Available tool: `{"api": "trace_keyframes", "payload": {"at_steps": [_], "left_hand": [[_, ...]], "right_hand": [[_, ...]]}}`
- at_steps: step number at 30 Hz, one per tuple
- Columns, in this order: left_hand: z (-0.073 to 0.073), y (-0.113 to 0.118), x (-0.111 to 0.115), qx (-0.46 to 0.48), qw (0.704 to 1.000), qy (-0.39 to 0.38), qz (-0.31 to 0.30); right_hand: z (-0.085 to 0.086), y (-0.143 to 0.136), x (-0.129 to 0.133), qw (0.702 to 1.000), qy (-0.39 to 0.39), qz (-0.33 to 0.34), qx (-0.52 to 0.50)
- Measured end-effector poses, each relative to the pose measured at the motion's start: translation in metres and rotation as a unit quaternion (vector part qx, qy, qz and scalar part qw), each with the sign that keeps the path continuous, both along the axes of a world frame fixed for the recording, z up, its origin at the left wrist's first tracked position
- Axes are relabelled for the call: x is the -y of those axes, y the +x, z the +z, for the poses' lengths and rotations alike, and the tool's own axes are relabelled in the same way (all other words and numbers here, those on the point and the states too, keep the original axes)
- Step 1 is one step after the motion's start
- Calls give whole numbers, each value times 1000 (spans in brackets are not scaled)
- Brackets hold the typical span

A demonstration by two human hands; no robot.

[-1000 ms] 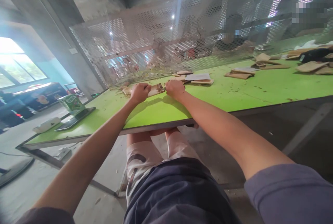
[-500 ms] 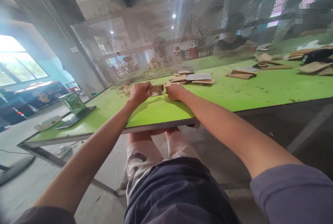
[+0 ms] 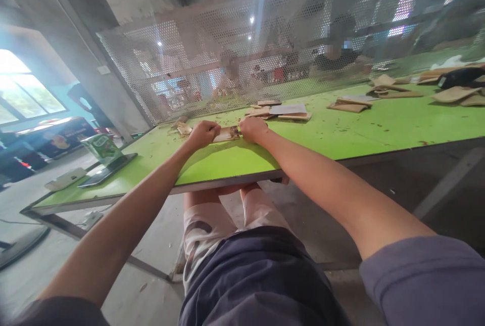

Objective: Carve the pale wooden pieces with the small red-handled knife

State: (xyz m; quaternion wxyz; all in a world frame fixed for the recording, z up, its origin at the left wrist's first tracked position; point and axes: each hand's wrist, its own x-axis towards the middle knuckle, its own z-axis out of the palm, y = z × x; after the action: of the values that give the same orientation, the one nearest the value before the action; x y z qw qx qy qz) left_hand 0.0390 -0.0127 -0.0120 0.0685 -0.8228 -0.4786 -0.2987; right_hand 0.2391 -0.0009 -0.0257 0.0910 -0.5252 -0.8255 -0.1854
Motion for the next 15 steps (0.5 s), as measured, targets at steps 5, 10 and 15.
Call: {"api": "trace_keyframes", "payload": {"at_steps": [5,10,15], "left_hand": [[1,-3,-2,22,1000,-15,8],[-2,-2,-4,40,997,30,50],[-4,-1,-6,-29,990,125,67]], "right_hand": [[3,-3,4,999,29,-12,-26],[-1,-4,-4,1000,-3,-1,-19],[-1,1,-10,998,-43,49,6]]}}
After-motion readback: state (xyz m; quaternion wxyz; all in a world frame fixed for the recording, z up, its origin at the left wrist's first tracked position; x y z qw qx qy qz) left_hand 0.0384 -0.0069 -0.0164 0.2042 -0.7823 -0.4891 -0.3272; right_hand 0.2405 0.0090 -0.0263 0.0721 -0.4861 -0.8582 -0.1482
